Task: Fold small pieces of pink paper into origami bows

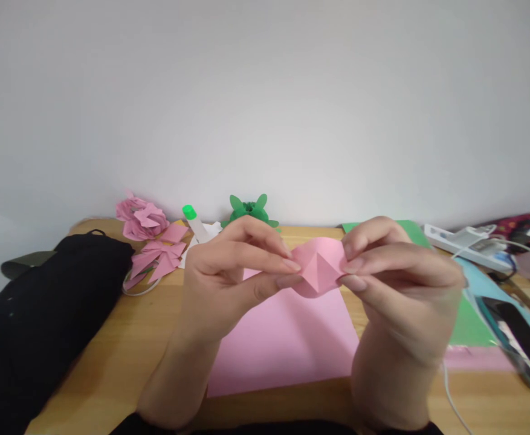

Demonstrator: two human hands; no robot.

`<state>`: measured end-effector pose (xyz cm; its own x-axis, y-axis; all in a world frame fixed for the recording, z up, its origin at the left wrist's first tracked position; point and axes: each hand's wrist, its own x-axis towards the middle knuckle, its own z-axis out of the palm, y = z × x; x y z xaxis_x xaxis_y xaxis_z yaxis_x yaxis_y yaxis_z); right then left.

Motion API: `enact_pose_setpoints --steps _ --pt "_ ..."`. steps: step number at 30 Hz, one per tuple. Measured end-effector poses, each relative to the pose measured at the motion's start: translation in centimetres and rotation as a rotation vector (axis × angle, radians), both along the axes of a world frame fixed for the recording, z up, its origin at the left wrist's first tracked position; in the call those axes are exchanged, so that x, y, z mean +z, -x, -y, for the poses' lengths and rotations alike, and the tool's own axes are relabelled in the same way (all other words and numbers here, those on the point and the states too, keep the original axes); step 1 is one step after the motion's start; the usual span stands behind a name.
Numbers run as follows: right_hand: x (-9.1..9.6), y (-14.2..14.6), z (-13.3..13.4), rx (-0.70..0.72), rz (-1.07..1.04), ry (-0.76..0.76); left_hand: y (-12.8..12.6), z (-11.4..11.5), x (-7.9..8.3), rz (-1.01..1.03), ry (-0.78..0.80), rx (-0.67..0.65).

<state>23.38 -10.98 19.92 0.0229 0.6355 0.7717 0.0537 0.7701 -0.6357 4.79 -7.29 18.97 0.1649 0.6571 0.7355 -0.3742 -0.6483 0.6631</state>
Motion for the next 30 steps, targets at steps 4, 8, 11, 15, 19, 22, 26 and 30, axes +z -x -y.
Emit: enact_pose_setpoints --steps 4,8,11,15,19,22,26,30 --pt "-0.11 -0.05 0.06 0.005 -0.006 0.005 0.15 0.03 0.07 -0.026 -0.002 0.012" --pt "-0.07 0.00 0.05 0.000 -0.005 0.009 0.15 0.04 0.12 -0.034 -0.003 0.023" --pt "0.02 0.05 0.01 0.000 -0.004 0.010 0.07 0.07 0.13 -0.030 -0.004 0.027" --pt "-0.01 0.04 0.03 -0.002 -0.008 0.011 0.00 0.13 0.10 -0.025 0.004 0.032" --pt "-0.06 0.03 0.14 0.005 -0.007 0.020 -0.02 0.12 0.08 -0.018 0.006 0.023" --pt "-0.08 0.08 0.17 0.007 -0.012 0.020 -0.05 0.10 0.09 -0.015 0.008 0.030" --pt "-0.09 0.08 0.00 0.007 -0.012 0.014 -0.12 0.10 0.06 -0.026 0.004 0.037" --pt "-0.12 -0.01 -0.18 0.006 0.003 0.001 -0.16 0.15 0.03 -0.016 0.002 0.031"
